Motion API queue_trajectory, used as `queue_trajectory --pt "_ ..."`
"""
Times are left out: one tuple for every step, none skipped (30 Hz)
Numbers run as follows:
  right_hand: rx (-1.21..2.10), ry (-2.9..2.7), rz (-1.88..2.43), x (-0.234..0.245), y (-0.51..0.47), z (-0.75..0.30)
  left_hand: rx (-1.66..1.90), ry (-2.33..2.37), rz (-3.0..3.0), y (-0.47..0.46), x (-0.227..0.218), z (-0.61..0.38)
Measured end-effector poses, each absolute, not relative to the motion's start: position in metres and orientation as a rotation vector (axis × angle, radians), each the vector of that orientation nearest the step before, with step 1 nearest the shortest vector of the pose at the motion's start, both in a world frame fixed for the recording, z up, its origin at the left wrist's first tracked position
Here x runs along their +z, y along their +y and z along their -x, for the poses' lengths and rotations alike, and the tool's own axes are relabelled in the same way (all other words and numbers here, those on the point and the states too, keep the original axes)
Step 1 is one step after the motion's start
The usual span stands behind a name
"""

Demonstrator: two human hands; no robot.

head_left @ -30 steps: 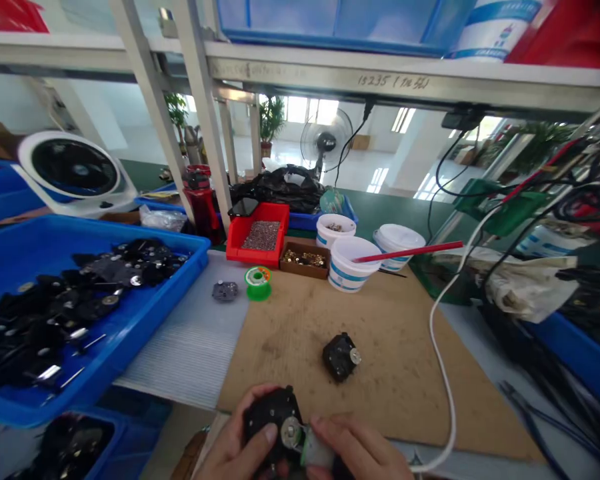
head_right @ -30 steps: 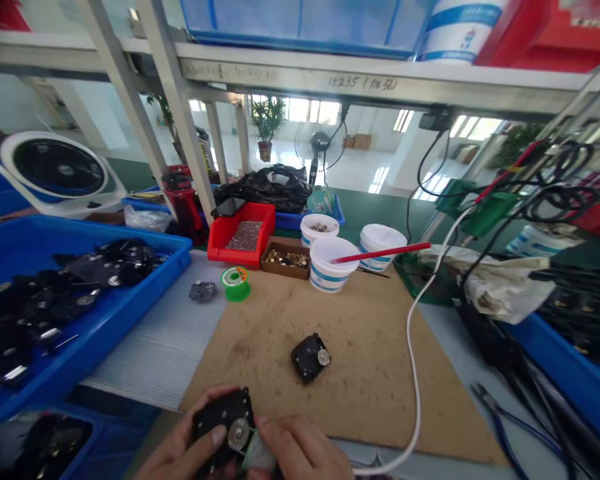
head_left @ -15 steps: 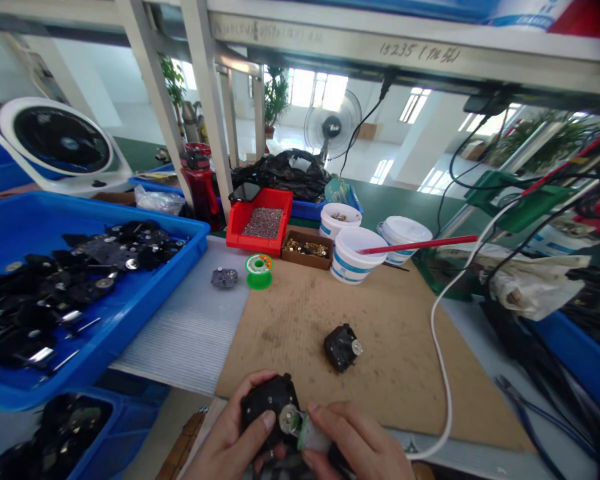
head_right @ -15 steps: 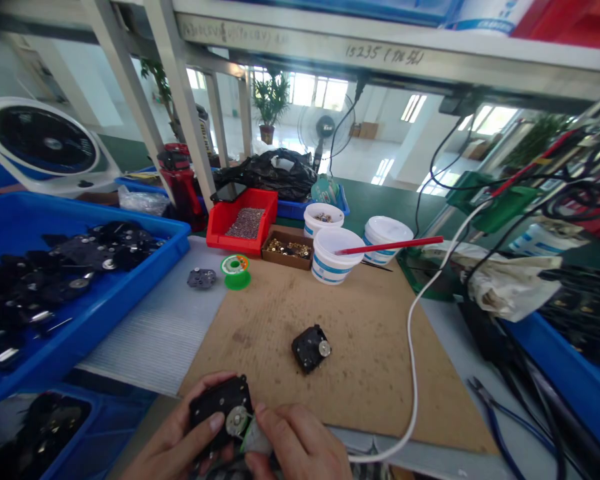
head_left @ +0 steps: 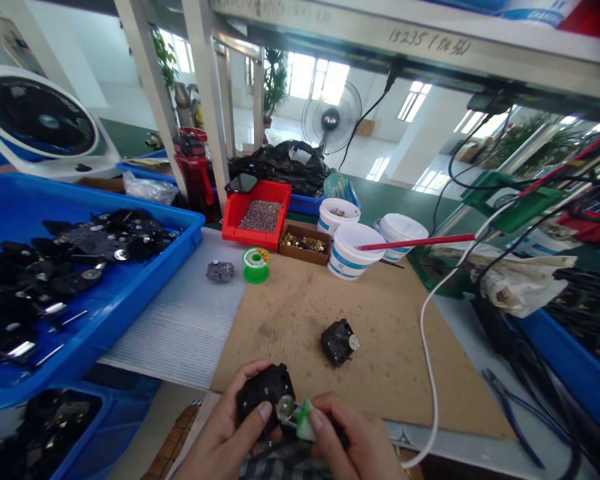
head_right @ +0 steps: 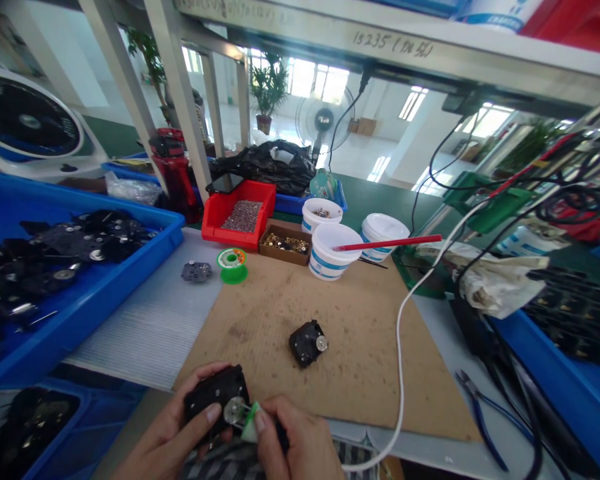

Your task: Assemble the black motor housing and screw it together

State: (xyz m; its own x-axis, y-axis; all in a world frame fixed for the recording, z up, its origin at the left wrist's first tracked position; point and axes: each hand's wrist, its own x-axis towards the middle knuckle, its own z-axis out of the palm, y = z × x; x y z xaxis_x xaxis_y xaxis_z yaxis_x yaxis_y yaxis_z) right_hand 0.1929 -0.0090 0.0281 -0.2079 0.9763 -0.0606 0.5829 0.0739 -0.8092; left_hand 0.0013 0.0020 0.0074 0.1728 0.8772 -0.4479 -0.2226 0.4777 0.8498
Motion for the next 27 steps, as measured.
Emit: queue_trajectory --pt "1.062 -1.818 1.579 0.031 -0.009 -0.19 0.89 1.137 -0.72 0.002 0.007 -0.001" --pt "1.098 -1.8 1.6 0.032 -0.008 -0.188 0.895 1.138 -0.719 0.001 0.007 -0.001" --pt "1.117 -1.79 1.611 0.033 -0.008 -0.186 0.897 1.138 -0.719 0.001 0.007 0.0" --pt "1.126 -1.788 1.613 0.033 -0.007 -0.185 0.899 1.139 -0.72 0.001 0.007 0.0" --pt "1.126 -1.788 1.611 0.033 -0.007 -0.184 0.904 1.138 -0.721 0.0 0.007 0.0" --pt "1.121 -1.789 1.606 0.032 -0.007 -0.184 0.904 1.135 -0.723 0.001 0.006 0.001" --pt "1.112 -1.791 1.597 0.031 -0.006 -0.183 0.905 1.13 -0.725 0.001 0.006 0.001" --pt "1.099 -1.796 1.588 0.029 -0.006 -0.183 0.906 1.119 -0.724 0.001 0.006 0.001" --pt "1.084 -1.802 1.583 0.028 -0.006 -0.182 0.908 1.107 -0.726 0.002 0.006 0.002" --pt "1.068 -1.809 1.583 0.027 -0.006 -0.182 0.901 1.101 -0.737 0.002 0.006 0.002" --pt "1.052 -1.816 1.589 0.026 -0.006 -0.182 0.893 1.101 -0.758 0.003 0.006 0.003" --pt "1.038 -1.824 1.597 0.026 -0.005 -0.182 0.887 1.106 -0.792 0.003 0.006 0.004" --pt "1.029 -1.832 1.606 0.026 -0.005 -0.182 0.884 1.113 -0.829 0.003 0.006 0.005" --pt "1.028 -1.846 1.608 0.027 -0.005 -0.182 0.878 1.125 -0.865 0.003 0.005 0.006" --pt "1.029 -1.864 1.605 0.027 -0.004 -0.183 0.872 1.135 -0.892 0.003 0.004 0.008" --pt "1.028 -1.881 1.601 0.028 -0.004 -0.183 0.863 1.143 -0.902 0.004 0.001 0.01" --pt "1.02 -1.896 1.6 0.029 -0.003 -0.182 0.86 1.153 -0.898 0.004 -0.002 0.012" --pt "1.003 -1.905 1.604 0.03 -0.003 -0.182 0.849 1.159 -0.885 0.004 -0.006 0.014" --pt "0.982 -1.908 1.613 0.031 -0.003 -0.182 0.841 1.159 -0.872 0.005 -0.011 0.016" --pt "0.962 -1.903 1.625 0.032 -0.002 -0.181 0.839 1.155 -0.866 0.005 -0.016 0.017" --pt "0.949 -1.893 1.639 0.032 -0.002 -0.18 0.839 1.148 -0.865 0.006 -0.02 0.019" --pt "0.946 -1.884 1.647 0.032 -0.002 -0.179 0.844 1.142 -0.872 0.007 -0.024 0.019" --pt "0.947 -1.878 1.65 0.031 -0.002 -0.179 0.845 1.136 -0.884 0.007 -0.028 0.02" --pt "0.948 -1.872 1.651 0.03 -0.002 -0.178 0.846 1.132 -0.897 0.007 -0.03 0.021" --pt "0.939 -1.867 1.651 0.029 -0.002 -0.177 0.852 1.142 -0.906 0.007 -0.032 0.021" --pt "0.916 -1.859 1.648 0.027 -0.001 -0.176 0.855 1.16 -0.916 0.007 -0.034 0.021" --pt "0.885 -1.85 1.641 0.024 -0.001 -0.175 0.861 1.187 -0.926 0.007 -0.035 0.021"
